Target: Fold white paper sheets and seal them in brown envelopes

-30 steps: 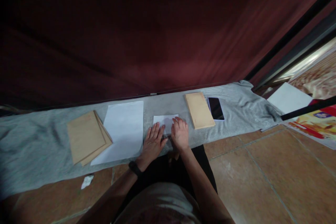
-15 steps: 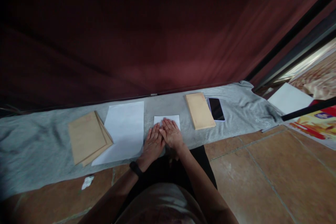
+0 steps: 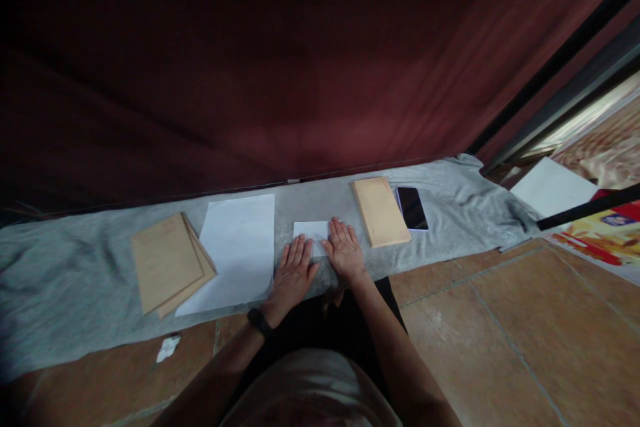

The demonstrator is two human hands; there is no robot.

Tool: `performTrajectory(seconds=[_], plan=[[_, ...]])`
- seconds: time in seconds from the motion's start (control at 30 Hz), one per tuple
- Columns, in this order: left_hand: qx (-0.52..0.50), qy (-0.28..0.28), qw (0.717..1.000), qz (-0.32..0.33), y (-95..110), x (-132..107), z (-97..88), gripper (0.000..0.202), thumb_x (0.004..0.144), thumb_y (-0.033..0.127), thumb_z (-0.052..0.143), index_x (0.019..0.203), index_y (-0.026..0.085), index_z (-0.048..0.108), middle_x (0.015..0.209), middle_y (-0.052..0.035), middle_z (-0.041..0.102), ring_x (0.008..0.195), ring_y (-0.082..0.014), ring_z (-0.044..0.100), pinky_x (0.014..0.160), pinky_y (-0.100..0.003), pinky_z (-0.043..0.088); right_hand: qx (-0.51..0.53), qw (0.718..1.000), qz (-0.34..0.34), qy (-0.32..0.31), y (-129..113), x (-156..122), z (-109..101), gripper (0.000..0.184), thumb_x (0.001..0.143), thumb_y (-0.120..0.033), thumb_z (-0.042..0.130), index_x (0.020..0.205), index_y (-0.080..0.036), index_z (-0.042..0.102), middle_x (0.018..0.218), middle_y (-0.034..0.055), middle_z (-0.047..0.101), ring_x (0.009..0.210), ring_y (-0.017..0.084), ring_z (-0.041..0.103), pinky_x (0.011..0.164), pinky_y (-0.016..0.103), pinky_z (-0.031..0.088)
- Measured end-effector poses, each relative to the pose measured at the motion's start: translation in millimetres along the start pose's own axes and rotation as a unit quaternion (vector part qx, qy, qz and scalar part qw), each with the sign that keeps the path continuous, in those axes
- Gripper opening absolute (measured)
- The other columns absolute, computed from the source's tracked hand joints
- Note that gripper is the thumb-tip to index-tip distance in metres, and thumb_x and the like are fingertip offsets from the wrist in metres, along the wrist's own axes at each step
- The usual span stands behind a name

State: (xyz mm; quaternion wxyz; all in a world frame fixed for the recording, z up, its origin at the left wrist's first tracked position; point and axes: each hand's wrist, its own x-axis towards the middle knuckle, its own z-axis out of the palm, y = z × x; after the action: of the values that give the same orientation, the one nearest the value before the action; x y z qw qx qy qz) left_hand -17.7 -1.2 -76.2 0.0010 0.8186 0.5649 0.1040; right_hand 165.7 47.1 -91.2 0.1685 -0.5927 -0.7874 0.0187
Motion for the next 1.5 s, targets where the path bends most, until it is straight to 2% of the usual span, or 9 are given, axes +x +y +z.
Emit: performTrajectory(seconds=[0.2, 0.37, 0.5, 0.6, 0.83, 1.13, 1.37, 1.5], plan=[[-0.001, 0.001, 1.000, 0.000, 0, 1, -2.5, 0.064, 0.100, 0.041, 0.043, 0.154, 0.009, 0.032, 0.162, -0.0165, 0.029, 0.152, -0.0281, 0.022, 0.124, -0.049, 0.020, -0.027, 0.999, 0.013, 0.036, 10, -4, 1, 0.060, 0.105, -0.043, 0.034, 0.154, -0.007, 0.035, 0.156, 0.0179, 0.040, 0.146, 0.028, 0.037, 0.120, 0.046, 0.029], [-0.001, 0.005, 1.000, -0.001, 1, 1, -2.0, 0.063, 0.100, 0.039, 0.043, 0.154, 0.009, 0.032, 0.162, -0.0165, 0.029, 0.152, -0.0280, 0.023, 0.124, -0.050, 0.020, -0.025, 0.998, 0.033, 0.054, 6, -11, -3, 0.060, 0.105, -0.041, 0.034, 0.155, -0.006, 0.033, 0.157, 0.0187, 0.038, 0.146, 0.030, 0.036, 0.119, 0.049, 0.030], [-0.003, 0.007, 1.000, 0.000, 0, 1, -0.9, 0.062, 0.099, 0.038, 0.043, 0.153, 0.009, 0.033, 0.162, -0.0169, 0.029, 0.152, -0.0281, 0.023, 0.124, -0.050, 0.021, 0.007, 0.998, -0.053, 0.017, -6, -27, -12, 0.058, 0.106, -0.040, 0.033, 0.158, -0.015, 0.026, 0.160, 0.0120, 0.034, 0.149, 0.026, 0.032, 0.121, 0.048, 0.027], [-0.004, 0.008, 1.000, 0.006, -1, 0, -0.1, 0.062, 0.099, 0.037, 0.043, 0.154, 0.009, 0.033, 0.162, -0.0168, 0.029, 0.152, -0.0283, 0.022, 0.124, -0.050, 0.021, 0.018, 0.995, -0.101, -0.012, -13, -39, -17, 0.057, 0.105, -0.042, 0.037, 0.157, -0.022, 0.029, 0.160, 0.0075, 0.035, 0.148, 0.024, 0.033, 0.122, 0.048, 0.024], [-0.007, 0.012, 1.000, 0.001, 1, 3, 1.5, 0.057, 0.100, 0.033, 0.040, 0.153, 0.012, 0.035, 0.161, -0.0159, 0.031, 0.151, -0.0294, 0.025, 0.123, -0.053, 0.023, 0.007, 0.996, -0.090, -0.020, -15, -46, -18, 0.056, 0.104, -0.044, 0.041, 0.156, -0.026, 0.031, 0.161, 0.0078, 0.034, 0.146, 0.026, 0.036, 0.122, 0.050, 0.023], [-0.033, -0.015, 0.998, 0.053, 6, 16, -4.6, 0.056, 0.100, 0.023, 0.031, 0.153, 0.008, 0.034, 0.161, -0.0125, 0.033, 0.152, -0.0231, 0.022, 0.124, -0.046, 0.024, 0.010, 0.996, -0.081, -0.028, -17, -45, -22, 0.052, 0.106, -0.039, 0.038, 0.156, -0.027, 0.033, 0.160, 0.0066, 0.036, 0.146, 0.024, 0.036, 0.122, 0.049, 0.023], [-0.040, -0.005, 0.999, 0.036, -2, 25, 0.7, 0.055, 0.101, 0.026, 0.030, 0.155, 0.011, 0.033, 0.162, -0.0120, 0.030, 0.152, -0.0231, 0.021, 0.124, -0.047, 0.024, 0.023, 0.993, -0.107, -0.049, -13, -48, -27, 0.048, 0.104, -0.045, 0.041, 0.150, -0.030, 0.044, 0.161, 0.0049, 0.035, 0.146, 0.024, 0.037, 0.122, 0.049, 0.025], [-0.037, -0.003, 0.999, 0.017, -9, 28, 5.5, 0.057, 0.102, 0.028, 0.029, 0.155, 0.010, 0.030, 0.162, -0.0136, 0.029, 0.152, -0.0242, 0.021, 0.124, -0.047, 0.024, 0.023, 0.994, -0.100, -0.047, -13, -50, -28, 0.048, 0.105, -0.044, 0.040, 0.151, -0.029, 0.043, 0.160, 0.0051, 0.036, 0.146, 0.023, 0.037, 0.122, 0.048, 0.023]])
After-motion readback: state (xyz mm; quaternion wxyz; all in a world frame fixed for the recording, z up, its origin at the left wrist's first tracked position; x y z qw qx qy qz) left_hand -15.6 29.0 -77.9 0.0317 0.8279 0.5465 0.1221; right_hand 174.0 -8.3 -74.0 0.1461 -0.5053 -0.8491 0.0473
